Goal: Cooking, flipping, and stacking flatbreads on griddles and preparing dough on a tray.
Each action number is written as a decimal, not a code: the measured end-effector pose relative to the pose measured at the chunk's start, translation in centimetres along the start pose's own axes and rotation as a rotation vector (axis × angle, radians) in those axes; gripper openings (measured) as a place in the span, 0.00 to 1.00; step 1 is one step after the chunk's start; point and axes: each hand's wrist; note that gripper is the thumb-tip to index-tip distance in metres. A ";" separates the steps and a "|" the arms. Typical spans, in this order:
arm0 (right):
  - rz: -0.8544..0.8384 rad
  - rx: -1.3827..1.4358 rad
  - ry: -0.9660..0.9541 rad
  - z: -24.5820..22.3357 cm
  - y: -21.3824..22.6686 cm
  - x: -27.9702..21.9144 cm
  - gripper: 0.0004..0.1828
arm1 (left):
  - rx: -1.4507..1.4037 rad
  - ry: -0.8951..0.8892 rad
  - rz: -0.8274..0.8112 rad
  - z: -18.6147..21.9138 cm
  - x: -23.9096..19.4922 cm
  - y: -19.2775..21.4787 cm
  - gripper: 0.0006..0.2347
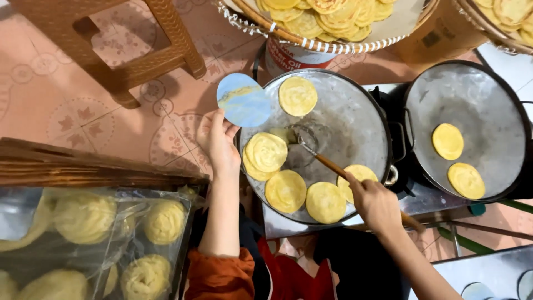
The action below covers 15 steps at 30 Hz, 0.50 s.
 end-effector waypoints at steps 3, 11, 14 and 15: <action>0.076 -0.173 0.114 -1.5 0.4 -2.3 0.28 | -0.006 -0.004 -0.027 0.3 -0.2 -0.1 0.01; -0.197 -0.157 -0.153 5.0 -2.6 -1.6 0.11 | -0.042 -0.006 -0.052 0.1 -0.4 0.2 0.03; -0.154 0.097 -0.374 7.3 -2.1 1.0 0.17 | -0.044 0.048 -0.034 0.5 -0.8 -0.5 0.02; -0.177 0.089 -0.289 7.7 -2.5 1.8 0.17 | -0.034 0.050 -0.023 0.5 -0.9 -0.7 0.02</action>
Point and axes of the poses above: each hand's wrist, its own x-axis towards the middle knuckle, its own y-axis out of the back of the hand, z = x × y, and after that the axes turned 3 degrees about y, right-handed
